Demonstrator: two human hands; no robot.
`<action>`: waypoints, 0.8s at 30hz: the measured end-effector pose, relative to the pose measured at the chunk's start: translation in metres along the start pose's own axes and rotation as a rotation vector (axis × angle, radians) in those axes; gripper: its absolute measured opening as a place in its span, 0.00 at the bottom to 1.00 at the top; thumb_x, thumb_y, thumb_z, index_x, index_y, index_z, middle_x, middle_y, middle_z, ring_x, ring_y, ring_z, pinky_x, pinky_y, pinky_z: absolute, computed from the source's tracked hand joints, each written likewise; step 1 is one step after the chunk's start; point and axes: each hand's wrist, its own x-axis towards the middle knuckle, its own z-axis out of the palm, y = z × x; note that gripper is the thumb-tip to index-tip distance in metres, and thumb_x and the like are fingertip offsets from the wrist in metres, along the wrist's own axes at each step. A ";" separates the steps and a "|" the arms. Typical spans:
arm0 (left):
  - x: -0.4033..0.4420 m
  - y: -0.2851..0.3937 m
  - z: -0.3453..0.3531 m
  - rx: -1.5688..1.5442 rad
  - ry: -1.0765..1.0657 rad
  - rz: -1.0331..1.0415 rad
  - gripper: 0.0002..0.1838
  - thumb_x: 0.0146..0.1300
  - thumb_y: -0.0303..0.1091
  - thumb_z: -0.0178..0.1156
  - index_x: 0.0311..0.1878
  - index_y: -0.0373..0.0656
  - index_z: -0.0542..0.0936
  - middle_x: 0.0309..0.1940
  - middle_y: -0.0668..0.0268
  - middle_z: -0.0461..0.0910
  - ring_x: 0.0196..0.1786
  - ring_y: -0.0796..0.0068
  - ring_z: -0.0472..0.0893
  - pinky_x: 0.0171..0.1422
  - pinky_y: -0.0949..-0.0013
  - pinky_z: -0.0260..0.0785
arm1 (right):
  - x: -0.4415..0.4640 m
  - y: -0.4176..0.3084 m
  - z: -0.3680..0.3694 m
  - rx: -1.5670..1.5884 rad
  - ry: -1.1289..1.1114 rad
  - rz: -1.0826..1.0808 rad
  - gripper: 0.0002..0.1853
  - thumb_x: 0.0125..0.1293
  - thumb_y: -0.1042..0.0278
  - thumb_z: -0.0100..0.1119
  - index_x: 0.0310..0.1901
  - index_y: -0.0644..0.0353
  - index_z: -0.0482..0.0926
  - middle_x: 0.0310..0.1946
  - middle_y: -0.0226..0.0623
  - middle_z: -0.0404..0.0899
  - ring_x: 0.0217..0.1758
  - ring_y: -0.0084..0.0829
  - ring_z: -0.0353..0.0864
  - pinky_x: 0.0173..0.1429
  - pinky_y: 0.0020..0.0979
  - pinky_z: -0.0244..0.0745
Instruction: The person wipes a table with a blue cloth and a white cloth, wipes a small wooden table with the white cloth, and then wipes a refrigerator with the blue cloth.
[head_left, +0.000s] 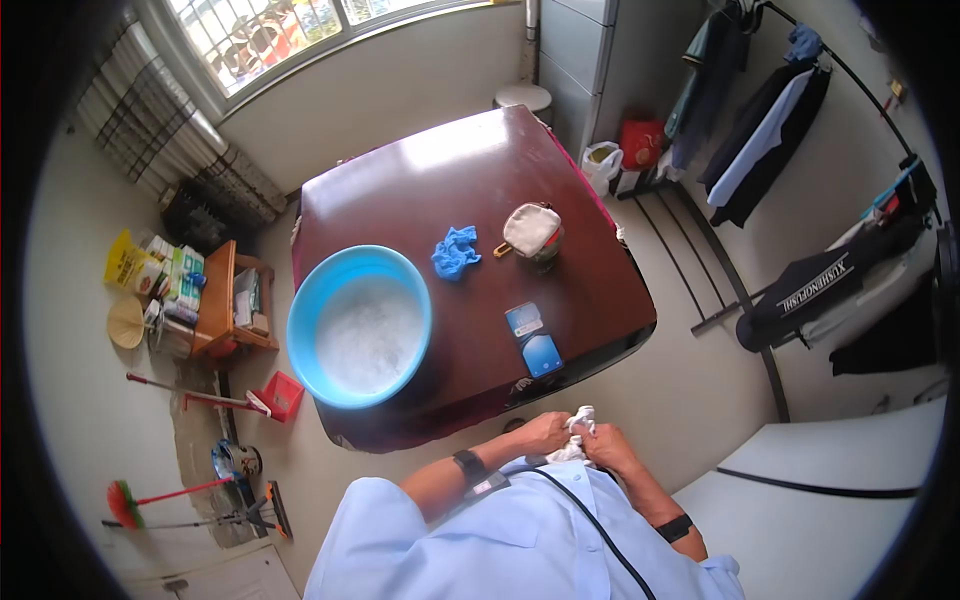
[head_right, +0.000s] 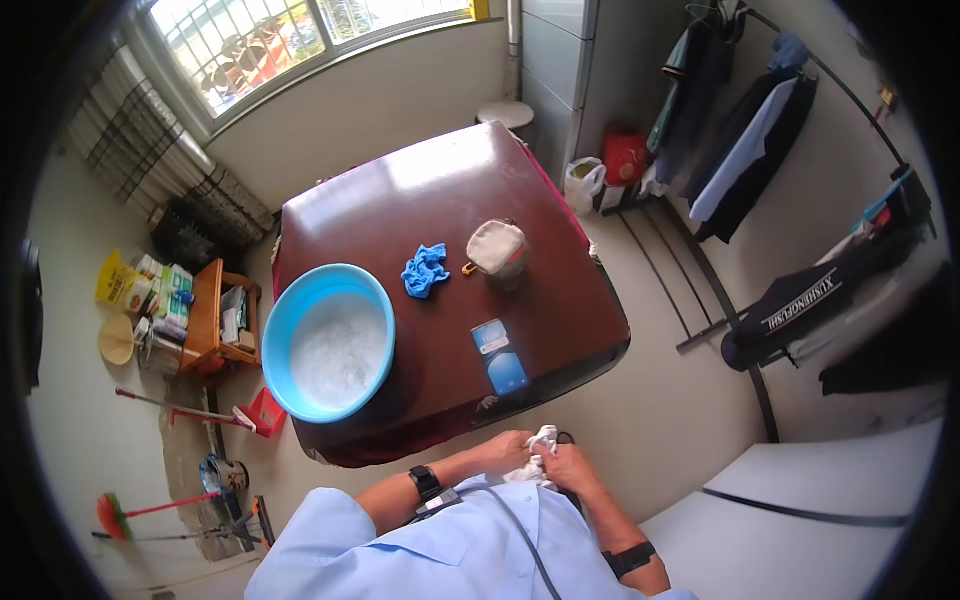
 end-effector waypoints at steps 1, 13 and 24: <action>0.001 0.000 0.001 -0.025 0.036 -0.034 0.19 0.67 0.43 0.55 0.45 0.33 0.81 0.42 0.41 0.84 0.48 0.41 0.82 0.52 0.48 0.72 | 0.006 0.003 -0.005 0.004 -0.028 -0.026 0.27 0.69 0.43 0.60 0.34 0.67 0.85 0.27 0.57 0.84 0.36 0.53 0.87 0.39 0.48 0.78; 0.049 0.067 0.008 -0.777 0.228 -0.001 0.28 0.77 0.57 0.51 0.62 0.40 0.75 0.49 0.63 0.80 0.52 0.76 0.79 0.54 0.68 0.73 | 0.064 0.016 -0.081 0.083 -0.200 -0.501 0.57 0.54 0.42 0.74 0.79 0.57 0.52 0.75 0.50 0.59 0.69 0.45 0.73 0.70 0.38 0.72; 0.096 0.107 0.020 -0.974 -0.155 -0.047 0.29 0.80 0.53 0.45 0.69 0.38 0.70 0.59 0.65 0.76 0.57 0.77 0.76 0.62 0.69 0.70 | 0.060 0.039 -0.175 0.414 -0.179 -0.346 0.26 0.68 0.57 0.64 0.63 0.64 0.76 0.50 0.46 0.85 0.54 0.40 0.85 0.60 0.39 0.78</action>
